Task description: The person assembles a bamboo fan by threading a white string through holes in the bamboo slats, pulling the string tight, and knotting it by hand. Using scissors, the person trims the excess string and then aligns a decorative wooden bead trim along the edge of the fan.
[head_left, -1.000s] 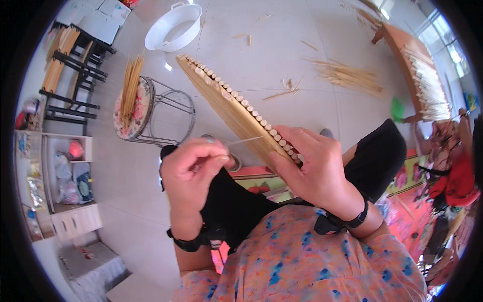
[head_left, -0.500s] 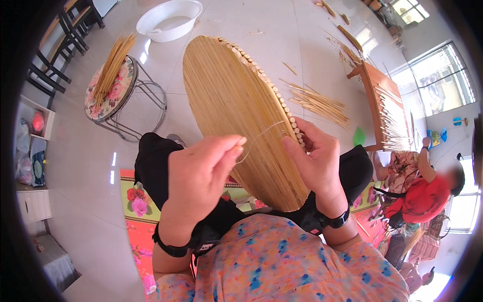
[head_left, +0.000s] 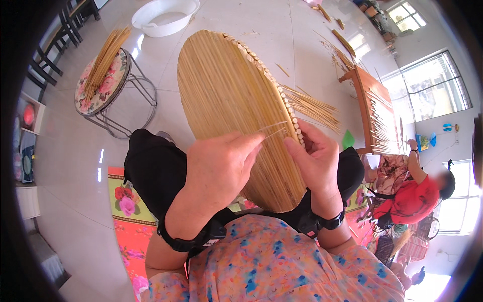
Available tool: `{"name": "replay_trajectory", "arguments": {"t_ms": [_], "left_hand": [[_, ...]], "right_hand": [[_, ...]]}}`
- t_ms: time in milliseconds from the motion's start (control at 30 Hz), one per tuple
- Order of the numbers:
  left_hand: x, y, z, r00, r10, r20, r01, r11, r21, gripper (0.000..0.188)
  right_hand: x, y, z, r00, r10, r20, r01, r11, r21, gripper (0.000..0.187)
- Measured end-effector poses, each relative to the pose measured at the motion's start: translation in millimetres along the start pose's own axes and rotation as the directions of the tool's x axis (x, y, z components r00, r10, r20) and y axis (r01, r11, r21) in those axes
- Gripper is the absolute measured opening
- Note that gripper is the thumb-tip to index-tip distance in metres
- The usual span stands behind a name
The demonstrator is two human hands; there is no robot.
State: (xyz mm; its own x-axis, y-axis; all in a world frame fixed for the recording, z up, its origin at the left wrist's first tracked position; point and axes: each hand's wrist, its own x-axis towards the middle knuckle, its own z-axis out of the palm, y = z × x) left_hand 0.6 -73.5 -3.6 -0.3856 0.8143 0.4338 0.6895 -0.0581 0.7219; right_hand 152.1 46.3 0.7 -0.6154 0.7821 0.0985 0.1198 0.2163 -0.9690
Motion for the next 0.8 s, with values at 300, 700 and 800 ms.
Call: {"name": "replay_trajectory", "arguments": {"t_ms": [300, 700, 800], "left_hand": [[5.3, 0.0, -0.6, 0.999, 0.017, -0.050, -0.013, 0.997, 0.073, 0.010], [7.3, -1.9, -0.2, 0.995, 0.050, -0.084, -0.048, 0.998, 0.037, 0.009], [6.8, -1.3, -0.4, 0.996, 0.044, -0.078, -0.041, 0.998, 0.043, 0.009]], "right_hand": [[1.1, -2.3, -1.4, 0.999, 0.037, 0.000, -0.037, 0.999, -0.010, 0.036], [1.2, -4.8, 0.0, 0.999, 0.033, -0.006, -0.033, 0.999, -0.008, 0.036], [0.0, -2.4, 0.5, 0.999, 0.032, -0.009, -0.032, 0.999, -0.009, 0.036]]}}
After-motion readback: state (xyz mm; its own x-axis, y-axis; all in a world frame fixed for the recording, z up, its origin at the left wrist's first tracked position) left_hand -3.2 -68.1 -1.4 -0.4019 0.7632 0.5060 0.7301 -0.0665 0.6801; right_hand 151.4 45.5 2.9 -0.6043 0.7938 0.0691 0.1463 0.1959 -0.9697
